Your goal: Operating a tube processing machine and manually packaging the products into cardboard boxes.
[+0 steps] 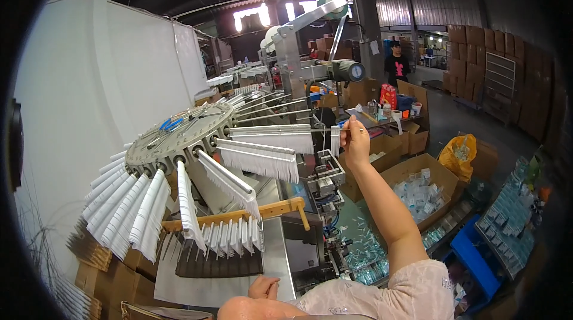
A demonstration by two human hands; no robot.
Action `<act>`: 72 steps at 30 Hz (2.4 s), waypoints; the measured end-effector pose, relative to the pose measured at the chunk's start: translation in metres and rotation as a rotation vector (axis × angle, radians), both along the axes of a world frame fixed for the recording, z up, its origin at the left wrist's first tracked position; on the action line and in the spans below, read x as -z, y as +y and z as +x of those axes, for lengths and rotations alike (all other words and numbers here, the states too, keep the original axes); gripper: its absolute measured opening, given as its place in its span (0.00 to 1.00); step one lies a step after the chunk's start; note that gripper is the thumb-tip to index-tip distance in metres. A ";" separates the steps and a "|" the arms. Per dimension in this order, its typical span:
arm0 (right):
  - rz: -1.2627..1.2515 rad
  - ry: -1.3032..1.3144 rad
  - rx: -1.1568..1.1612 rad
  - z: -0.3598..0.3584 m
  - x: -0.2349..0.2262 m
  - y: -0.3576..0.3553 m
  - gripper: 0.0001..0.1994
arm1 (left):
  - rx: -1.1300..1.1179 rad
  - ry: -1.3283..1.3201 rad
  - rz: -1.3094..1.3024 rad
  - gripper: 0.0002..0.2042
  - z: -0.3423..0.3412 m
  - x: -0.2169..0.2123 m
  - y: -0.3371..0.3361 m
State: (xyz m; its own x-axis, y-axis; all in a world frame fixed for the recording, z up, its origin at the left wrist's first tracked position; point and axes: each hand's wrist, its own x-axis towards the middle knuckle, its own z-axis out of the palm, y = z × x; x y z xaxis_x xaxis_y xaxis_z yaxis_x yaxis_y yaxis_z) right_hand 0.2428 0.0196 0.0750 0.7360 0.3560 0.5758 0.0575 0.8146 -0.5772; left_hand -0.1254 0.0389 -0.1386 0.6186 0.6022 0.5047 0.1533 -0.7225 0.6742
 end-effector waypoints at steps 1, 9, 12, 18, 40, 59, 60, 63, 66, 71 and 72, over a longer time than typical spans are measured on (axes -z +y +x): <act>0.004 0.015 0.006 -0.001 -0.002 -0.004 0.16 | -0.001 -0.022 0.007 0.05 -0.001 0.003 0.001; 0.026 0.048 0.082 0.026 0.000 -0.056 0.15 | 0.033 -0.027 0.010 0.05 0.002 0.001 0.003; 0.053 0.158 0.085 0.041 0.004 -0.092 0.15 | 0.092 -0.030 0.009 0.05 0.002 -0.003 0.012; 0.232 0.333 0.277 0.071 0.048 -0.193 0.18 | 0.245 -0.035 -0.193 0.06 0.027 -0.057 0.008; -0.458 0.006 0.260 -0.072 0.232 -0.246 0.17 | 1.031 0.276 -1.270 0.27 0.240 -0.068 -0.085; -0.669 -0.498 1.138 -0.372 0.186 -0.161 0.05 | 1.349 0.109 -0.941 0.27 0.017 -0.079 -0.018; -0.589 -0.476 1.096 -0.390 0.174 -0.151 0.06 | 1.419 0.147 -0.995 0.28 -0.004 -0.078 -0.006; -0.527 -0.558 1.023 -0.423 0.155 -0.134 0.09 | 1.474 0.463 -0.901 0.26 -0.071 -0.087 0.049; -0.459 -0.705 0.846 -0.449 0.137 -0.120 0.10 | 1.206 0.535 -0.812 0.13 -0.120 -0.080 0.109; -0.519 -0.839 0.707 -0.469 0.111 -0.105 0.11 | 0.653 -0.057 -0.901 0.11 -0.120 -0.059 0.196; -0.552 -0.859 0.709 -0.473 0.105 -0.102 0.10 | 0.590 -0.207 -0.924 0.12 -0.111 -0.052 0.206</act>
State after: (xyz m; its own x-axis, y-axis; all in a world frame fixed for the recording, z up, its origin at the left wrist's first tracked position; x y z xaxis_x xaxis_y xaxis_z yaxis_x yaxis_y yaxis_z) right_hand -0.2303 -0.0823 -0.0305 0.3238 0.3816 0.8658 0.9141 0.1100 -0.3903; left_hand -0.2362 0.2453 -0.0864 0.8874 0.4389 0.1412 -0.2263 0.1478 0.9628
